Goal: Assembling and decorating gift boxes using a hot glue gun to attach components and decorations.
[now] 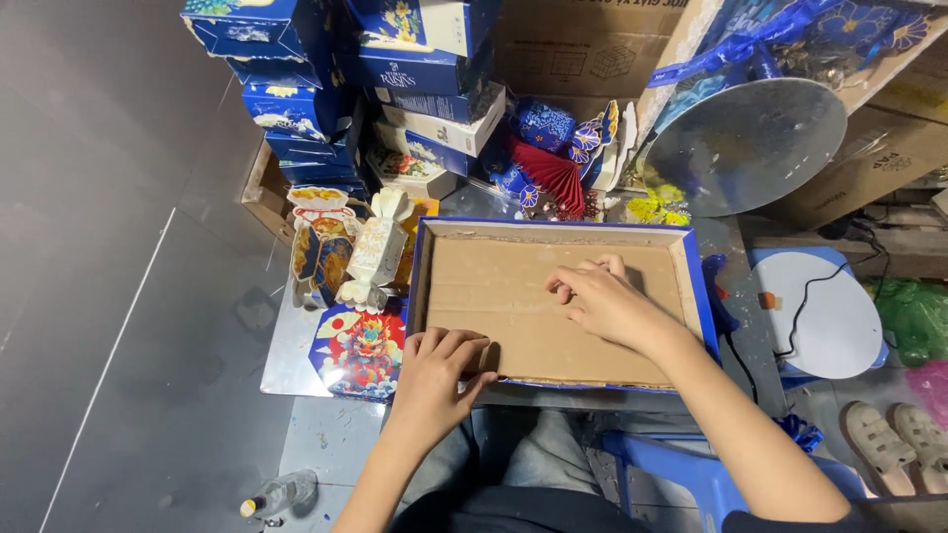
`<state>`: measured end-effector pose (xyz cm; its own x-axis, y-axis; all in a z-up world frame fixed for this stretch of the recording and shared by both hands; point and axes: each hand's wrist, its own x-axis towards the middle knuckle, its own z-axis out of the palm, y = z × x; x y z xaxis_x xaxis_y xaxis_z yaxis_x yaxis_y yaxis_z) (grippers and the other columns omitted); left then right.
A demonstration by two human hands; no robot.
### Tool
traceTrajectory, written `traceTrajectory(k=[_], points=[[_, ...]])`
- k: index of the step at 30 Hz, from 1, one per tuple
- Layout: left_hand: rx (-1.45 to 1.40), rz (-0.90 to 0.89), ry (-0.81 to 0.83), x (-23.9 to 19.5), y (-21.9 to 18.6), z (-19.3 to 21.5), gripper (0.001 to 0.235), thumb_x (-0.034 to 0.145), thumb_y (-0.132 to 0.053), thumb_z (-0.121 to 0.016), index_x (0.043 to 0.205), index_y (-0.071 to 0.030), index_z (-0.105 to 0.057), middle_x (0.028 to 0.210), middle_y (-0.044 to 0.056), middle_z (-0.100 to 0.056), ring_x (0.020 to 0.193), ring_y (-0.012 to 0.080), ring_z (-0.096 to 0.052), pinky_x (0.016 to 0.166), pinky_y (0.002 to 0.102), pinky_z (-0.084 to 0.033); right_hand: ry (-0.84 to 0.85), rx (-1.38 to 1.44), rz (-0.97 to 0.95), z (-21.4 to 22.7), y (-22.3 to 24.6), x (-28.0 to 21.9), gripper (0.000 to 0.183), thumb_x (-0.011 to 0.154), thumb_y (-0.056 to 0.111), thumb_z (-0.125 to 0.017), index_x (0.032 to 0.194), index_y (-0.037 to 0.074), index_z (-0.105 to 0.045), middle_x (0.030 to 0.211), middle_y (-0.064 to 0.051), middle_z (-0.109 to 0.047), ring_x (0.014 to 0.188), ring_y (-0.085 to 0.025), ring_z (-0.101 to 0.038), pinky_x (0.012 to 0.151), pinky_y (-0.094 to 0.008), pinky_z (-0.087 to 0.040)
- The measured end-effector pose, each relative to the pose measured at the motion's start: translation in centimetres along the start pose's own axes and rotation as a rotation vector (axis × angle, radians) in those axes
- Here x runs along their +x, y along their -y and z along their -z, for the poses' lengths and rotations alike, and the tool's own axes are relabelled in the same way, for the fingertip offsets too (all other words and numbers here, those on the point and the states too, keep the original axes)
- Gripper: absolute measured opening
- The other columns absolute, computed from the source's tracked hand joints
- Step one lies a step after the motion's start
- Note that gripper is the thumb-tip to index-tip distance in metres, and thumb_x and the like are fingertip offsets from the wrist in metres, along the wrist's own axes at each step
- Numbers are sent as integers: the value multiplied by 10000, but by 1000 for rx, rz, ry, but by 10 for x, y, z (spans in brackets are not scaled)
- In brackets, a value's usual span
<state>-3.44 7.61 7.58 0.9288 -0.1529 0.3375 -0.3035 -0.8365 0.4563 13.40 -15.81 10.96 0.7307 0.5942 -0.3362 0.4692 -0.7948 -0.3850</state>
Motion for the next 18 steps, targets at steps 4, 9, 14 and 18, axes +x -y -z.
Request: traceTrajectory(k=[4,9,14,18], points=[[56,-16,59,2,2,-9,367,895,-450,-747,1077,-133,-714,1098,-23,-701,1002,275,-546,857,463,-395,49,22,-64,10,16,-10,412,982,188,-601,1362,346,-578,1087,84,-637,1248,-243,-353,1059,-393,-363],[37,19,100,1,7,-16,356,903,-448,-743,1063,-132,-711,1158,-28,-687,993,272,-564,783,445,-416,42,-33,-18,5,22,-5,428,999,172,-574,1399,324,-586,1073,12,-643,1239,-288,-376,1046,-442,-401],[28,55,133,2,8,-17,370,897,-456,-754,1063,-127,-724,1154,-28,-684,986,262,-588,780,429,-440,-16,-174,105,-17,15,5,466,957,87,-595,1412,171,-538,1149,-140,-646,1253,-390,-387,1045,-481,-394],[-9,153,237,11,2,-9,382,877,-415,-766,1115,-122,-712,1161,3,-668,995,268,-605,806,411,-472,-77,-380,236,-22,18,6,473,850,-38,-606,1291,97,-503,897,-123,-690,1055,-308,-540,1069,-437,-342]])
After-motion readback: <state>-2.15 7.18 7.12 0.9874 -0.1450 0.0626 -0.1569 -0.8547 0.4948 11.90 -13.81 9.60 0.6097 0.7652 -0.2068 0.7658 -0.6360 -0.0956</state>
